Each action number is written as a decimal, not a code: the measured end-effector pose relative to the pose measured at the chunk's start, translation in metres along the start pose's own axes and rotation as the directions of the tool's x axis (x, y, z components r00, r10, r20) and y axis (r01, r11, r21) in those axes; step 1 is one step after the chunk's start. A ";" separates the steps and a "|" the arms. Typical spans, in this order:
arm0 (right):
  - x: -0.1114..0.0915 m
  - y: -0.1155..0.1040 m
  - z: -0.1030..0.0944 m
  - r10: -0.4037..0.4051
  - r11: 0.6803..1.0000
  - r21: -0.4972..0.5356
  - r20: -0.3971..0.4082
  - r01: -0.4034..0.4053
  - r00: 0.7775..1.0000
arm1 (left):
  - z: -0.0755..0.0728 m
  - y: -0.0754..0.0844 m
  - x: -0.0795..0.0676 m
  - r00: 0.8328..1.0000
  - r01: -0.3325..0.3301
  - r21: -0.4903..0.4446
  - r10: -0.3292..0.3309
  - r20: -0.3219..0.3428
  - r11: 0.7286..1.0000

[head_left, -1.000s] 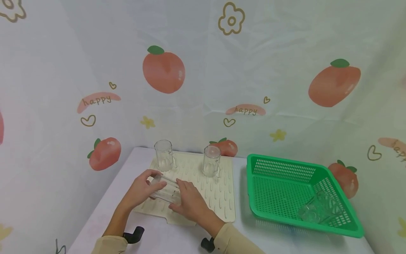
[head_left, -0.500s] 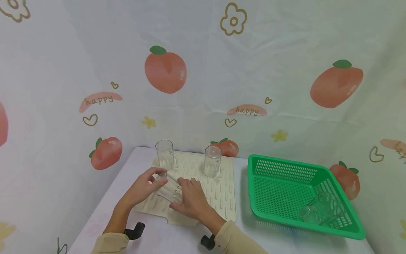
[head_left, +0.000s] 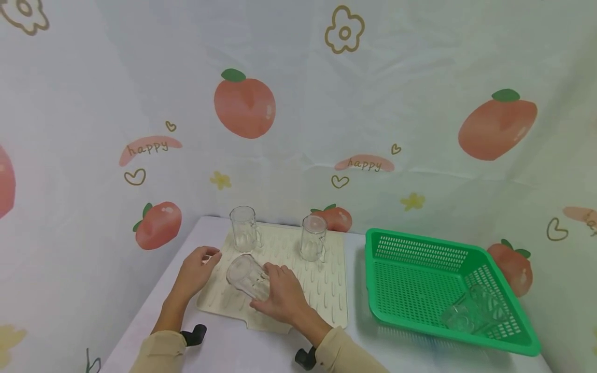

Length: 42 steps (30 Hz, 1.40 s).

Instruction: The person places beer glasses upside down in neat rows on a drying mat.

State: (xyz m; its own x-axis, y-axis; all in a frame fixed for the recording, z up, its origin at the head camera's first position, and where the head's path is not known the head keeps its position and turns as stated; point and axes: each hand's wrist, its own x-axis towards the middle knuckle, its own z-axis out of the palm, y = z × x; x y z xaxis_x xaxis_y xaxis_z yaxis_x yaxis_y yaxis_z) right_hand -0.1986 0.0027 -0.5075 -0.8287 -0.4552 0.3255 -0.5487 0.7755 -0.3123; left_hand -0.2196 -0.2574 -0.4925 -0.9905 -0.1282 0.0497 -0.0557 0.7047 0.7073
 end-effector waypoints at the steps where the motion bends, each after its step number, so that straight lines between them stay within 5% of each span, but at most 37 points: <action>1: 0.000 0.000 0.000 0.010 1.000 0.009 0.009 -0.010 1.000 | 0.002 -0.005 0.002 1.000 0.007 0.013 -0.007 -0.002 1.000; 13: 0.009 0.003 0.012 0.082 0.977 0.196 0.020 -0.084 0.996 | 0.012 -0.035 0.018 0.991 0.128 0.105 -0.124 -0.042 0.986; 24: 0.020 -0.003 0.025 0.159 0.929 0.327 0.075 -0.175 0.984 | 0.019 -0.047 0.018 0.988 0.154 0.146 -0.150 -0.037 0.977; 35: 0.026 -0.004 0.035 0.143 0.920 0.357 0.072 -0.159 0.987 | 0.020 -0.056 0.019 0.982 0.164 0.206 -0.179 0.059 0.965; 42: 0.032 -0.007 0.043 0.143 0.884 0.436 0.095 -0.170 0.985 | 0.022 -0.054 0.017 0.980 0.140 0.247 -0.169 0.101 0.959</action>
State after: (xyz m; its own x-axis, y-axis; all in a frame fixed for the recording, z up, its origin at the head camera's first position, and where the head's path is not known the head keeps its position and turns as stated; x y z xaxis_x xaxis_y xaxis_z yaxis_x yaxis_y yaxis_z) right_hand -0.2263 -0.0360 -0.5337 -0.9053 -0.3790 0.1917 -0.3920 0.5719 -0.7206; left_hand -0.2363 -0.2822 -0.5449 -0.9744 -0.1741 -0.1424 -0.2230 0.8303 0.5108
